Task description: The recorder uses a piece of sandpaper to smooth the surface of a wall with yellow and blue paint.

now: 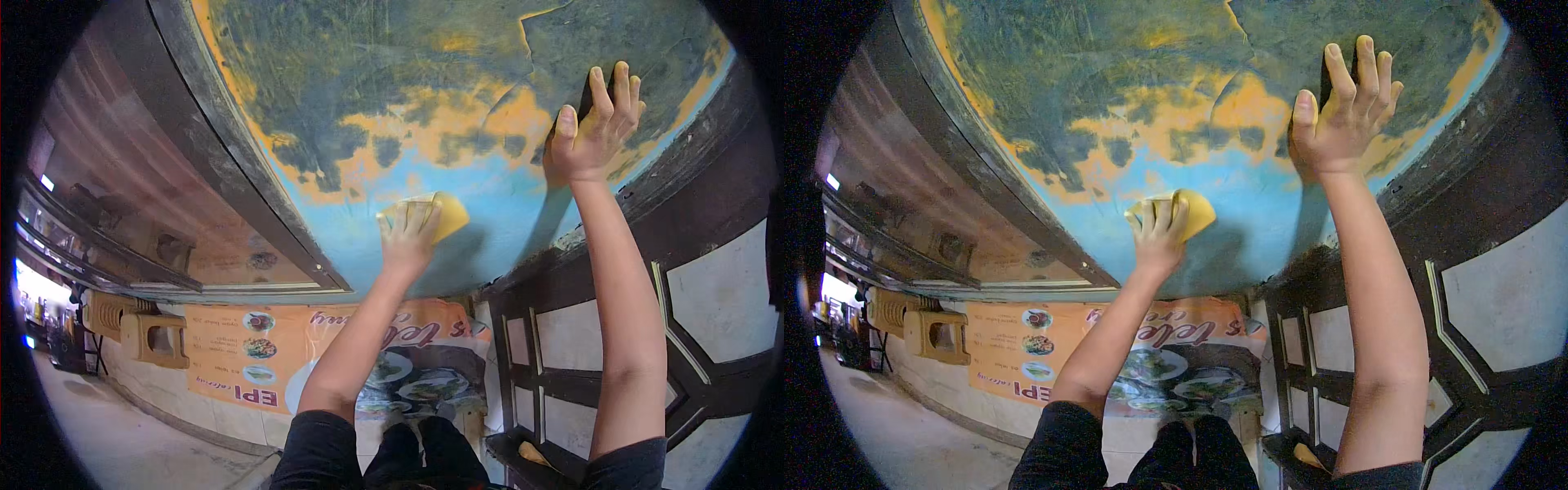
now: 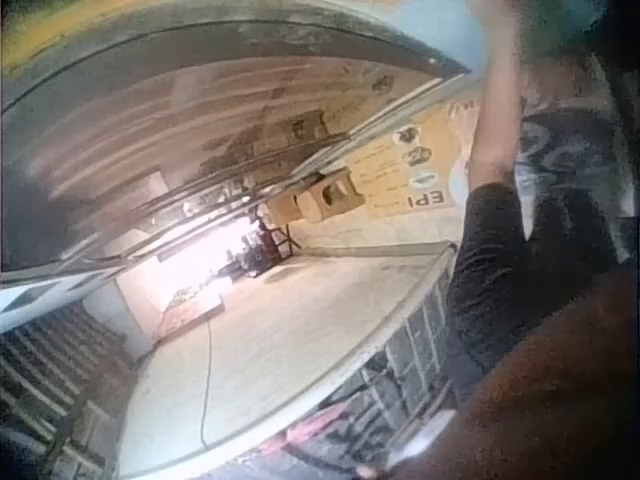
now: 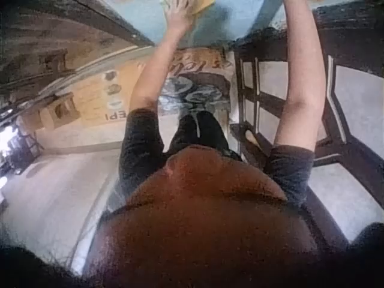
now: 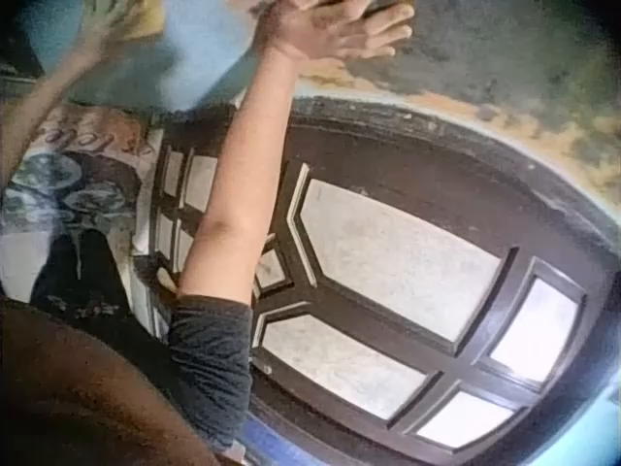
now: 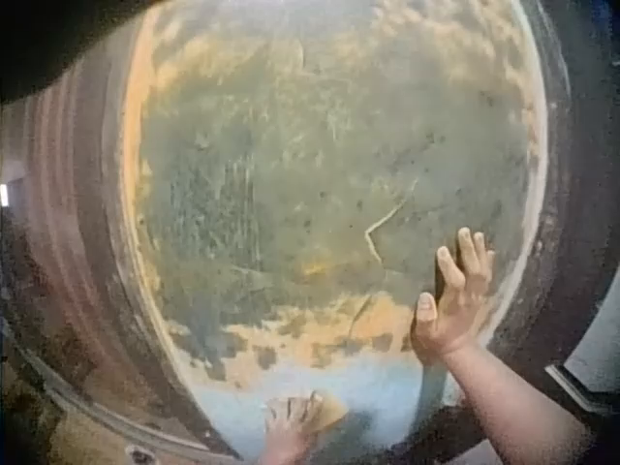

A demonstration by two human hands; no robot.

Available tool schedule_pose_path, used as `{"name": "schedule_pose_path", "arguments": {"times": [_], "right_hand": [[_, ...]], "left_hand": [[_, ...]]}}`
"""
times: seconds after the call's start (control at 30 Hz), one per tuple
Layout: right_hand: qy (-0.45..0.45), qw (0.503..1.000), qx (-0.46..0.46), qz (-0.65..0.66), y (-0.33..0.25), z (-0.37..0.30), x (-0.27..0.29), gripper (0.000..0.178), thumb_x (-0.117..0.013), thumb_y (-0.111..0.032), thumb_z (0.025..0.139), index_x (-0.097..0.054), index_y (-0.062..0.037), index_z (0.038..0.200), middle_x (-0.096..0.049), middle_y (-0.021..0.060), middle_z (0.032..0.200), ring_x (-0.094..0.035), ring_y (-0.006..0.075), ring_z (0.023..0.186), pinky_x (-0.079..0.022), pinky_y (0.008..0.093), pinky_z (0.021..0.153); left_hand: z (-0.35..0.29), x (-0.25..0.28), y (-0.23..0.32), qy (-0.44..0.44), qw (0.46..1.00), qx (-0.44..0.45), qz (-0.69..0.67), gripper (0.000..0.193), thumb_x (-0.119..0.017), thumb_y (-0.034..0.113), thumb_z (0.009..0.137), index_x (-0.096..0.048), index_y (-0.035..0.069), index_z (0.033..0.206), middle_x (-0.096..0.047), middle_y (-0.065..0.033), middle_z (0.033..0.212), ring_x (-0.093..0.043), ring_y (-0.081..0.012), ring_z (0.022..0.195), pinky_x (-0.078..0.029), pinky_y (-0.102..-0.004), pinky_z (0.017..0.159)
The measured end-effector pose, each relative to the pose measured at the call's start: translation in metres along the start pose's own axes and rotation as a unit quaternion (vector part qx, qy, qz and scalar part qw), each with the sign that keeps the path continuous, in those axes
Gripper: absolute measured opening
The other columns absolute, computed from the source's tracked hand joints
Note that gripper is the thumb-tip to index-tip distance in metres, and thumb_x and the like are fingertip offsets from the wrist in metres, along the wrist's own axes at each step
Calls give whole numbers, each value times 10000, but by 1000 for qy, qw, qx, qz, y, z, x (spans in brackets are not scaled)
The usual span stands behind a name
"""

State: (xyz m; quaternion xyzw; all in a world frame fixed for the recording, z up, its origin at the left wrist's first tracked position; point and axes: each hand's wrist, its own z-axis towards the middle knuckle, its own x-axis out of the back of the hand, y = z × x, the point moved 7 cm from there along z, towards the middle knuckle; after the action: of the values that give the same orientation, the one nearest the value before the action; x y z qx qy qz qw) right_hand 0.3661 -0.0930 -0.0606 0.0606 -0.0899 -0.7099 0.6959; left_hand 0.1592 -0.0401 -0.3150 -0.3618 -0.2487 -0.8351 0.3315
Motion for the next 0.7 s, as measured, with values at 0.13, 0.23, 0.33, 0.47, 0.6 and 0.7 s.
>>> {"name": "schedule_pose_path", "arguments": {"times": [0.13, 0.23, 0.33, 0.47, 0.6, 0.7], "right_hand": [[14, 1000, 5, 9, 0, 1, -1, 539, -455, -456, 928, -457, -263, 1431, -365, 74, 1544, -283, 356, 1441, -158, 599, 1143], [9, 1000, 7, 5, 1, 1, 0, 539, -457, -454, 925, -465, -258, 1427, -368, 75, 1541, -286, 354, 1439, -161, 597, 1141], [17, 1000, 20, 13, 0, 2, 0, 538, -454, -449, 928, -465, -252, 1428, -367, 75, 1542, -285, 356, 1439, -163, 594, 1142], [19, 999, 23, 10, 2, 4, 0, 539, -471, -438, 926, -465, -246, 1429, -365, 81, 1543, -296, 357, 1432, -182, 575, 1142], [18, 999, 26, 12, -1, 2, -3, 543, -483, -420, 921, -463, -235, 1431, -364, 89, 1542, -303, 363, 1425, -185, 559, 1145], [14, 999, 34, -6, 7, 0, 0, 547, -485, -409, 917, -457, -230, 1433, -368, 94, 1539, -307, 365, 1423, -179, 561, 1145]], "left_hand": [[-35, -8, -25, 4, 1000, 8, 25, 606, -671, 138, 737, -590, 184, 1336, -503, -132, 1410, -474, -463, 1257, -267, -779, 994], [-21, 12, -46, 13, 999, 49, 19, 719, -642, 133, 741, -453, 60, 1430, -344, -275, 1503, -272, -616, 1342, -136, -768, 1067], [-13, 39, -75, 164, 982, 96, -11, 735, -618, 118, 744, -412, -9, 1438, -266, -342, 1521, -169, -641, 1376, -100, -751, 1090], [-57, 9, -100, 130, 984, 123, -5, 751, -599, 131, 747, -383, -35, 1447, -231, -407, 1500, -107, -656, 1386, -73, -755, 1092], [-81, -11, -114, 55, 994, 76, 65, 744, -603, 134, 755, -388, -28, 1449, -250, -399, 1493, -136, -669, 1367, -42, -770, 1082], [-41, 27, -97, 135, 988, 80, 7, 757, -580, 99, 754, -354, -48, 1461, -212, -384, 1528, -92, -657, 1391, -23, -748, 1097]]}}
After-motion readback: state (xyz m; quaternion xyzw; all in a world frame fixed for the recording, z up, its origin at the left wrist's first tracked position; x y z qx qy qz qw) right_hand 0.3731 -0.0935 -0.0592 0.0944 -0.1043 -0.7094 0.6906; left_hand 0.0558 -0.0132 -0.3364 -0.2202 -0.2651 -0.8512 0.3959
